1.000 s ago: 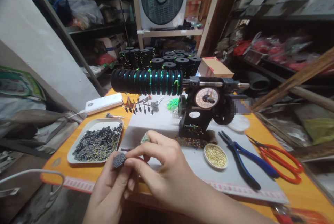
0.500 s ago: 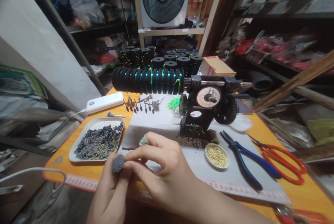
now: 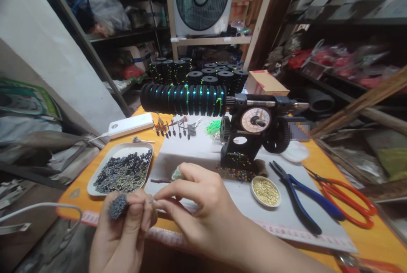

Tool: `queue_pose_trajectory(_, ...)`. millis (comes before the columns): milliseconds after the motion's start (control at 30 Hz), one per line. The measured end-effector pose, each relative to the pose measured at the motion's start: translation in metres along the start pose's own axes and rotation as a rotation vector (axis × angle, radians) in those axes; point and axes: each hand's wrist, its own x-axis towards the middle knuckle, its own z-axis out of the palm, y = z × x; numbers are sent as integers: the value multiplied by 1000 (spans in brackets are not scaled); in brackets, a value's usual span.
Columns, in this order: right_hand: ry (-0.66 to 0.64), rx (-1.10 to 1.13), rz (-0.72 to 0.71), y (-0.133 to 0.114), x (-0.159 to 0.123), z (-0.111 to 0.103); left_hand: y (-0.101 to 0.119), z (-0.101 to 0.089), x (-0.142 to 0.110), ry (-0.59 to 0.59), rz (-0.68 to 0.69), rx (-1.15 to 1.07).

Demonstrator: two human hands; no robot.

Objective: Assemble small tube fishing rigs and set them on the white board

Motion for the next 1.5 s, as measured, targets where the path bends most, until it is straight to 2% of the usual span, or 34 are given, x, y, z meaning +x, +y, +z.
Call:
queue_pose_trajectory(133,-59,-88,-14,2,-1,1,2,-2,0,-13,145,13)
queue_pose_trajectory(367,-65,-83,-42,3,-3,3,3,-2,0,-8,183,58)
queue_pose_trajectory(767,-34,-52,-44,2,-1,2,1,-4,0,-24,156,69)
queue_pose_trajectory(967,-3,64,13,2,0,-1,-3,-3,-2,-24,97,75)
queue_pose_trajectory(1133,-51,73,81,0,-3,0,-5,-4,0,1,76,28)
queue_pose_trajectory(1333,-68,86,12,2,-5,0,-6,-9,5,-64,234,-99)
queue_pose_trajectory(1500,-39,51,-41,-3,-2,-3,7,-4,8,56,345,-77)
